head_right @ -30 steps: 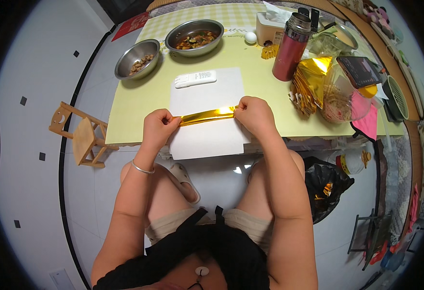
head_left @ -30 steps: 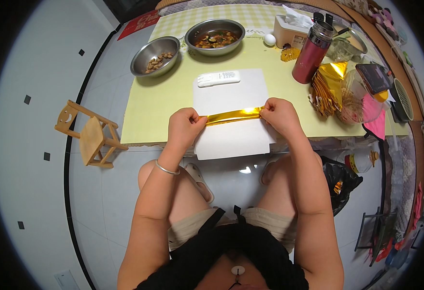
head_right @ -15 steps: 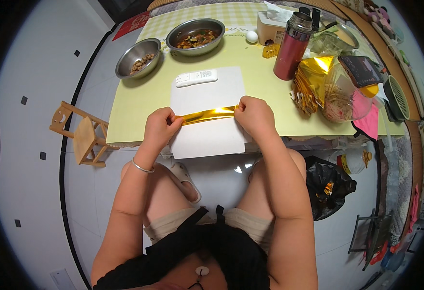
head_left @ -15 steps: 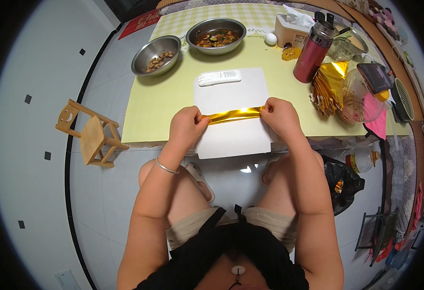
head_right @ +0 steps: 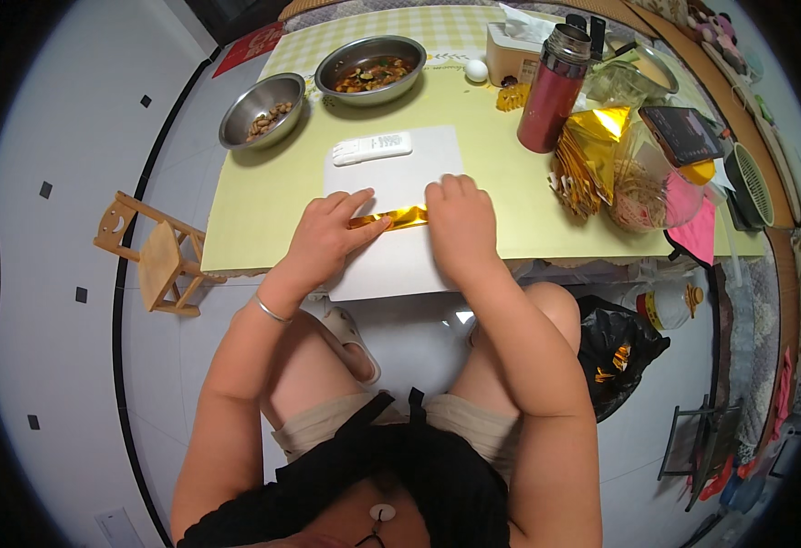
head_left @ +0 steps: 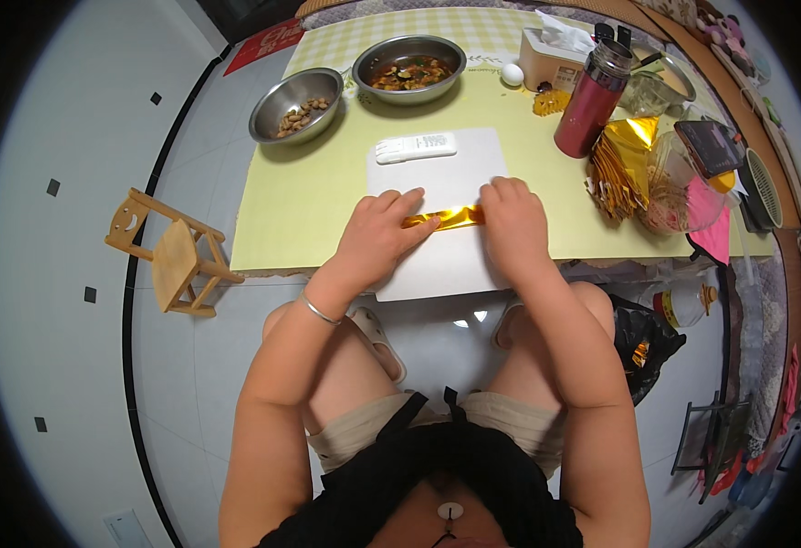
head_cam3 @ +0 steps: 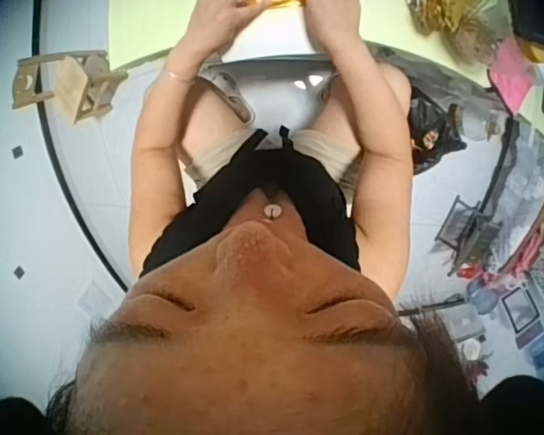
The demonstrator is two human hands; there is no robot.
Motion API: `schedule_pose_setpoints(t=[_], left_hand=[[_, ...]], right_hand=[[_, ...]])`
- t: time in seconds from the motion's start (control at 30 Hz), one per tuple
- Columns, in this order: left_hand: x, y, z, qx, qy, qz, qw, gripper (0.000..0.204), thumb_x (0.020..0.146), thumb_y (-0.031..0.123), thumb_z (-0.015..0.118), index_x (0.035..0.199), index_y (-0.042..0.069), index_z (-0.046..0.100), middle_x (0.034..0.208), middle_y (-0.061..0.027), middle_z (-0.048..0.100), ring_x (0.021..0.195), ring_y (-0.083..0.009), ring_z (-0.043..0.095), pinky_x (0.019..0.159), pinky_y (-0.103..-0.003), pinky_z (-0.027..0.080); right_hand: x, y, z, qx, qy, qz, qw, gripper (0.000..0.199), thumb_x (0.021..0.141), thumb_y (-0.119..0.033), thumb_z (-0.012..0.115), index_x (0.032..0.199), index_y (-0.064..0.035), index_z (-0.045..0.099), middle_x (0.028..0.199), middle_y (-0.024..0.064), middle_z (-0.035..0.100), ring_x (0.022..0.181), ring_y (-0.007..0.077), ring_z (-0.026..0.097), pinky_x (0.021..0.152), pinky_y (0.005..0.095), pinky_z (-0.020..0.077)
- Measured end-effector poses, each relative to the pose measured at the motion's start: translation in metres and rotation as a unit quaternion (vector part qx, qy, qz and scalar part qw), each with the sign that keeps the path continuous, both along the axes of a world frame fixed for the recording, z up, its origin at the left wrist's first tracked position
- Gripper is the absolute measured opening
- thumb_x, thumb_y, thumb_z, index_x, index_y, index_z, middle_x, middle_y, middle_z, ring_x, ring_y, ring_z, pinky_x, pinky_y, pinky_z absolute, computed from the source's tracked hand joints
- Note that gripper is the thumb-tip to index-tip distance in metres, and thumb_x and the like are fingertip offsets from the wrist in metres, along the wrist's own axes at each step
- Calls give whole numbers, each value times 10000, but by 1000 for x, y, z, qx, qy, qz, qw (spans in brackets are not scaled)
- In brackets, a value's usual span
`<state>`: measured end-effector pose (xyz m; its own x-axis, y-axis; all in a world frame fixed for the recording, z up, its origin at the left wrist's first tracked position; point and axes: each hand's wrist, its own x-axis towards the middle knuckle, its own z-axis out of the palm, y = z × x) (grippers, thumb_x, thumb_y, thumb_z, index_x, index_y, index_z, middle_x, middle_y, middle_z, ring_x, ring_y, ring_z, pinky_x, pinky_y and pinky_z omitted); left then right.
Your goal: The person sits on the floor and folds multiple sheets of gold-colored paper into triangular shapes. They repeatedly pick up a sheet, fold it in half, and then fold the corners to form a triangle, placing the finished items on a pile to the right.
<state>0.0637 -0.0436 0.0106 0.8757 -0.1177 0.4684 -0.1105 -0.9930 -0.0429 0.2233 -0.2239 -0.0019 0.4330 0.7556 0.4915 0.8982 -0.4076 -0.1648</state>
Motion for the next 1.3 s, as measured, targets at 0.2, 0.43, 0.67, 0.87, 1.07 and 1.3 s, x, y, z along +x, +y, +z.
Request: schedule_pose_setpoints(t=[0.2, 0.43, 0.67, 0.87, 1.07, 1.3], left_hand=[[-4, -1, 3, -7, 57, 28, 998, 339, 881, 165, 666, 1200, 250, 740, 1429, -133, 582, 1248, -315, 566, 985, -442, 447], [-30, 2, 10, 12, 65, 139, 988, 551, 820, 401, 734, 1208, 14, 678, 1446, -260, 523, 1425, -421, 418, 1167, -651, 247], [1, -50, -18, -90, 155, 61, 982, 1094, 824, 659, 677, 1492, -134, 327, 1584, -329, 293, 1508, -444, 250, 1231, -547, 193], [-43, -37, -22, -80, 145, 152, 974, 1072, 836, 631, 672, 1464, -170, 334, 1557, -367, 317, 1480, -501, 273, 1215, -558, 231], [-17, -34, 1, -3, 99, 185, 978, 652, 837, 486, 736, 1111, -101, 661, 1260, -296, 598, 1328, -480, 476, 1136, -573, 346], [24, -50, 40, 70, 210, 203, 954, 253, 835, 286, 697, 825, 38, 746, 829, -165, 658, 825, -324, 641, 904, -484, 504]], right_hand=[[-22, -4, -23, -106, 37, 166, 980, 611, 970, -321, 588, 1447, 45, 478, 1542, 200, 451, 1463, 340, 387, 1224, 476, 271], [-12, -24, -17, -154, 82, 136, 975, 755, 989, -437, 573, 1541, 27, 347, 1625, 197, 321, 1527, 326, 266, 1245, 459, 220], [-5, -22, -17, -116, 72, 144, 980, 588, 1006, -311, 540, 1464, 48, 458, 1542, 214, 443, 1461, 331, 390, 1209, 428, 310], [14, -24, -30, -61, -31, 89, 994, 416, 898, -123, 574, 1255, 85, 617, 1333, 222, 617, 1281, 339, 574, 1044, 398, 493], [0, -1, -10, -113, -67, 58, 990, 185, 800, -121, 611, 885, 7, 714, 917, 139, 655, 849, 276, 631, 726, 390, 518], [-3, 13, -17, -126, -142, 27, 981, 151, 790, -151, 629, 831, -29, 708, 814, 148, 676, 790, 292, 666, 802, 427, 520]])
